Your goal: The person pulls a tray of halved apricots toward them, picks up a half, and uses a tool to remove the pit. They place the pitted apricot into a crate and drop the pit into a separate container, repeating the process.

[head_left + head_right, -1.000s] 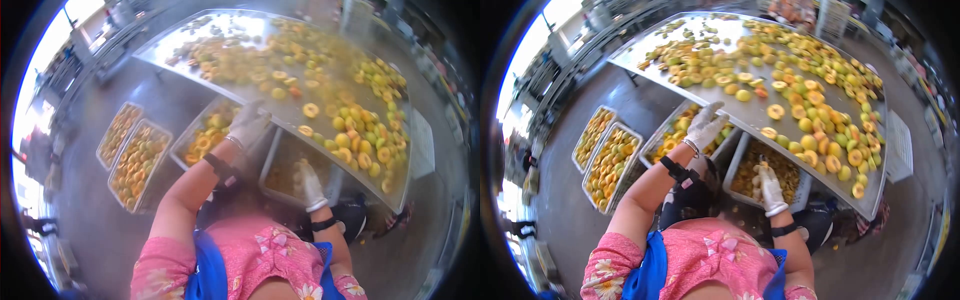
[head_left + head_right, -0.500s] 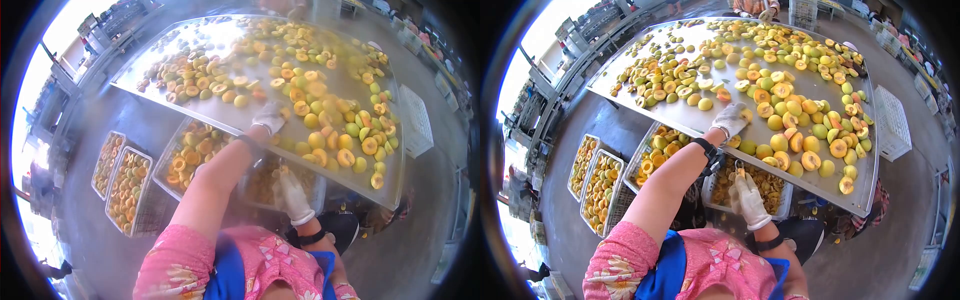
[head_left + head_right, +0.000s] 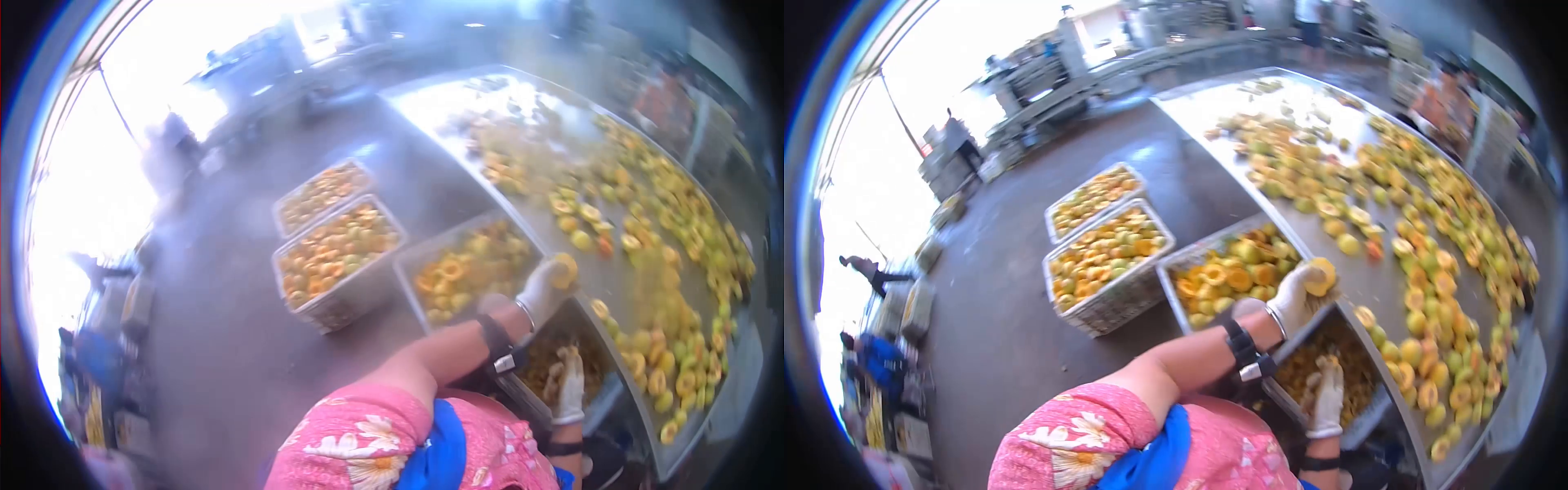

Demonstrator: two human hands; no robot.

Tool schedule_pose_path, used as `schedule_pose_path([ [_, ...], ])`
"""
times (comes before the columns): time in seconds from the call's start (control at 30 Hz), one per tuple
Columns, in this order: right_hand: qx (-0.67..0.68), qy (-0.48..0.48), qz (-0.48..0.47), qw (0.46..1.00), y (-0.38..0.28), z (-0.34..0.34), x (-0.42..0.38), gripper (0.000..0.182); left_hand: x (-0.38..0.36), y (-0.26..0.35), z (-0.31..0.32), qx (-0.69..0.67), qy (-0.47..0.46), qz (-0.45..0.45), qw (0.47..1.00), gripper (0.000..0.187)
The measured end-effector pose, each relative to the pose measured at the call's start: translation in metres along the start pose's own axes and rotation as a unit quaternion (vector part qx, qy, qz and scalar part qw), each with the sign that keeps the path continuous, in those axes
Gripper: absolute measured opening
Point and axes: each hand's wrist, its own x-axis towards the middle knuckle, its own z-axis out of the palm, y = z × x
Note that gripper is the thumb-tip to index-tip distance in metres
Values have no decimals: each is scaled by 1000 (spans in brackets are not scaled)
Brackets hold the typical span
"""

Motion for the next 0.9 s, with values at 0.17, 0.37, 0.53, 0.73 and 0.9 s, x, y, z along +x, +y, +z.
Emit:
schedule_pose_path([
  [0.17, -49, -10, 24, 998, 48, 4, 31, 28, -41, 119, -26, -45, 46, 109, 992, 33],
  [0.37, -134, 51, 26, 989, 56, 18, 43, 31, -66, 209, -68, -21, 16, 233, 972, 33],
  [0.53, -139, -65, -90, 984, 18, 72, 30, 24, -69, 192, -78, -25, -2, 210, 977, 29],
  [0.73, -358, -62, -348, 864, -47, 145, -17, 26, -84, 140, -46, 351, -46, 299, 886, 40],
  [0.9, -371, -41, -333, 866, -54, 157, -15, 29, -93, 112, -41, 367, -87, 256, 890, 33],
])
